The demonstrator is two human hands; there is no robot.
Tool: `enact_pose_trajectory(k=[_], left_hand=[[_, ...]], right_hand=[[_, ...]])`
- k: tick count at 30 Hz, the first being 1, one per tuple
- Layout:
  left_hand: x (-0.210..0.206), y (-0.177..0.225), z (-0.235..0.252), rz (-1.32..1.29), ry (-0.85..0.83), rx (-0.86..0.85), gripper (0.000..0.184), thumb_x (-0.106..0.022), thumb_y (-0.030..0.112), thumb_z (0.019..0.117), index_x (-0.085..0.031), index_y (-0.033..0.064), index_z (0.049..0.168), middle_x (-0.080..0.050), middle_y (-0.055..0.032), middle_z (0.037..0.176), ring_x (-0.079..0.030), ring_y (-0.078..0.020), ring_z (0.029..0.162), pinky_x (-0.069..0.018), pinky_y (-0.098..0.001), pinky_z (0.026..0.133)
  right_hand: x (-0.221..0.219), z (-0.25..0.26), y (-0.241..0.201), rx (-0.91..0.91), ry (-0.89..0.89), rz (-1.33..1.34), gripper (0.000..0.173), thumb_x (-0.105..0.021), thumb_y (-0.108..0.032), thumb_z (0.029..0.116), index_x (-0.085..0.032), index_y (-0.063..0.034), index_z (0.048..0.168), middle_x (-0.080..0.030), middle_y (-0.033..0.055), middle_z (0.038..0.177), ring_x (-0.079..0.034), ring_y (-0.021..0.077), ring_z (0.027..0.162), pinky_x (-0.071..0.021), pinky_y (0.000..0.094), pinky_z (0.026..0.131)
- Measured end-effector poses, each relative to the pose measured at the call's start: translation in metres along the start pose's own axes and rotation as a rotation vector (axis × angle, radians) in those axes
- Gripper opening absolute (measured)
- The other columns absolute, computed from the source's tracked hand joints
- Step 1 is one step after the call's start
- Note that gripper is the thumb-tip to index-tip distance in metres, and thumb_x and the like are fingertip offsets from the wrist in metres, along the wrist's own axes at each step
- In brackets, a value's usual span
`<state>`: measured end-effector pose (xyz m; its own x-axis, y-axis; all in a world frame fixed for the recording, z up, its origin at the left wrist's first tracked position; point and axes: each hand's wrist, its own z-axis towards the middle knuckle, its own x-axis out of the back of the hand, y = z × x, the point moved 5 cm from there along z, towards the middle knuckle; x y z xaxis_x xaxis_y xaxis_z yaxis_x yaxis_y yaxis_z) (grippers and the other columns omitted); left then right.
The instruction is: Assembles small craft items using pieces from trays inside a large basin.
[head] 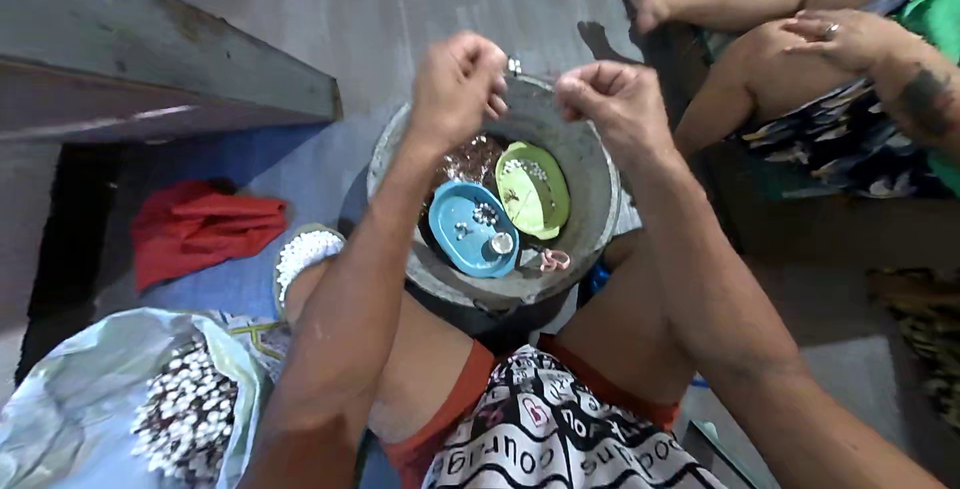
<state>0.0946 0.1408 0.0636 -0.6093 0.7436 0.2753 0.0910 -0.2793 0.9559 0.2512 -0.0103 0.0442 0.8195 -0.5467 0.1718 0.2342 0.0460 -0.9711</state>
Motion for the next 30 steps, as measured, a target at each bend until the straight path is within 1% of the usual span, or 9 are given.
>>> enact_pose_trajectory(k=[6,11,16,18,21,26,27,28,30], left_hand=[[0.05,-0.002,-0.004,-0.052,0.295,0.083,0.025,-0.042,0.021,0.1123,-0.057,0.0054,0.1,-0.068,0.0007,0.071,-0.069,-0.0132,0.059,-0.0613,-0.0294,0.055],[0.049,0.001,-0.017,0.108,0.226,0.125,0.03,-0.056,0.01,0.1031,-0.056,0.0039,0.132,-0.073,-0.0017,0.097,-0.072,-0.0116,0.071,-0.0634,-0.0284,0.063],[0.056,0.007,-0.034,0.174,0.193,0.063,0.02,-0.06,0.016,0.1019,-0.064,0.0093,0.121,-0.072,0.0021,0.1,-0.071,-0.0051,0.073,-0.0624,-0.0232,0.063],[0.061,0.006,-0.039,0.189,0.196,0.056,0.02,-0.062,0.017,0.1015,-0.065,0.0094,0.119,-0.071,0.0019,0.1,-0.071,-0.0044,0.075,-0.0624,-0.0227,0.064],[0.068,0.008,-0.046,0.217,0.189,0.074,0.019,-0.061,0.019,0.1025,-0.066,0.0105,0.119,-0.071,0.0028,0.101,-0.071,-0.0029,0.077,-0.0617,-0.0209,0.066],[0.075,0.021,-0.056,0.225,0.205,-0.003,0.014,-0.061,0.017,0.1029,-0.069,0.0104,0.112,-0.07,0.0041,0.098,-0.069,-0.0003,0.079,-0.0596,-0.0177,0.068],[0.076,0.023,-0.058,0.212,0.208,-0.024,0.013,-0.061,0.017,0.1027,-0.069,0.0102,0.11,-0.07,0.0041,0.098,-0.069,-0.0002,0.079,-0.0595,-0.0174,0.068],[0.078,0.024,-0.059,0.196,0.208,-0.041,0.011,-0.062,0.016,0.1025,-0.069,0.0098,0.109,-0.07,0.004,0.097,-0.069,-0.0002,0.08,-0.0594,-0.0171,0.069],[0.082,0.024,-0.062,0.182,0.214,-0.066,0.009,-0.062,0.014,0.1019,-0.069,0.0097,0.106,-0.071,0.0038,0.095,-0.068,-0.0007,0.08,-0.0582,-0.0175,0.07]], right_hand=[[0.007,0.05,0.107,-0.287,0.103,-0.326,0.027,-0.072,-0.03,0.0963,-0.075,-0.0041,0.104,-0.075,0.0058,0.089,-0.072,0.0157,0.075,-0.062,0.0381,0.074],[-0.021,0.005,0.26,-0.692,-0.044,-0.471,0.028,-0.068,-0.028,0.0978,-0.074,-0.0064,0.113,-0.075,0.0147,0.104,-0.073,0.03,0.093,-0.0585,0.0543,0.087],[-0.043,-0.04,0.332,-0.89,-0.062,-0.451,0.033,-0.065,-0.034,0.0984,-0.074,-0.0069,0.116,-0.075,0.0127,0.104,-0.073,0.0272,0.093,-0.059,0.0518,0.087],[-0.049,-0.043,0.342,-0.932,-0.128,-0.49,0.039,-0.067,-0.04,0.0991,-0.072,-0.0065,0.119,-0.074,0.0142,0.106,-0.072,0.0289,0.095,-0.0585,0.0525,0.085],[-0.062,-0.025,0.324,-0.858,-0.271,-0.772,0.04,-0.067,-0.04,0.0973,-0.074,-0.0067,0.118,-0.07,0.0226,0.118,-0.065,0.043,0.114,-0.0494,0.0675,0.097],[-0.148,-0.006,0.283,-0.491,-0.468,-0.926,0.027,-0.064,-0.029,0.0954,-0.075,-0.0055,0.105,-0.072,0.0233,0.104,-0.07,0.0446,0.099,-0.0542,0.07,0.08],[-0.167,-0.013,0.259,-0.521,-0.548,-0.956,0.029,-0.063,-0.026,0.0963,-0.073,-0.0013,0.11,-0.071,0.0255,0.11,-0.069,0.0446,0.103,-0.0545,0.068,0.082],[-0.184,-0.014,0.222,-0.776,-0.773,-0.943,0.036,-0.057,-0.021,0.1034,-0.063,0.0022,0.131,-0.061,0.0262,0.135,-0.059,0.043,0.126,-0.047,0.0641,0.102],[-0.208,-0.029,0.179,-0.93,-0.819,-0.888,0.039,-0.061,-0.014,0.1009,-0.059,0.0088,0.133,-0.056,0.028,0.142,-0.054,0.0419,0.133,-0.0433,0.0595,0.108]])
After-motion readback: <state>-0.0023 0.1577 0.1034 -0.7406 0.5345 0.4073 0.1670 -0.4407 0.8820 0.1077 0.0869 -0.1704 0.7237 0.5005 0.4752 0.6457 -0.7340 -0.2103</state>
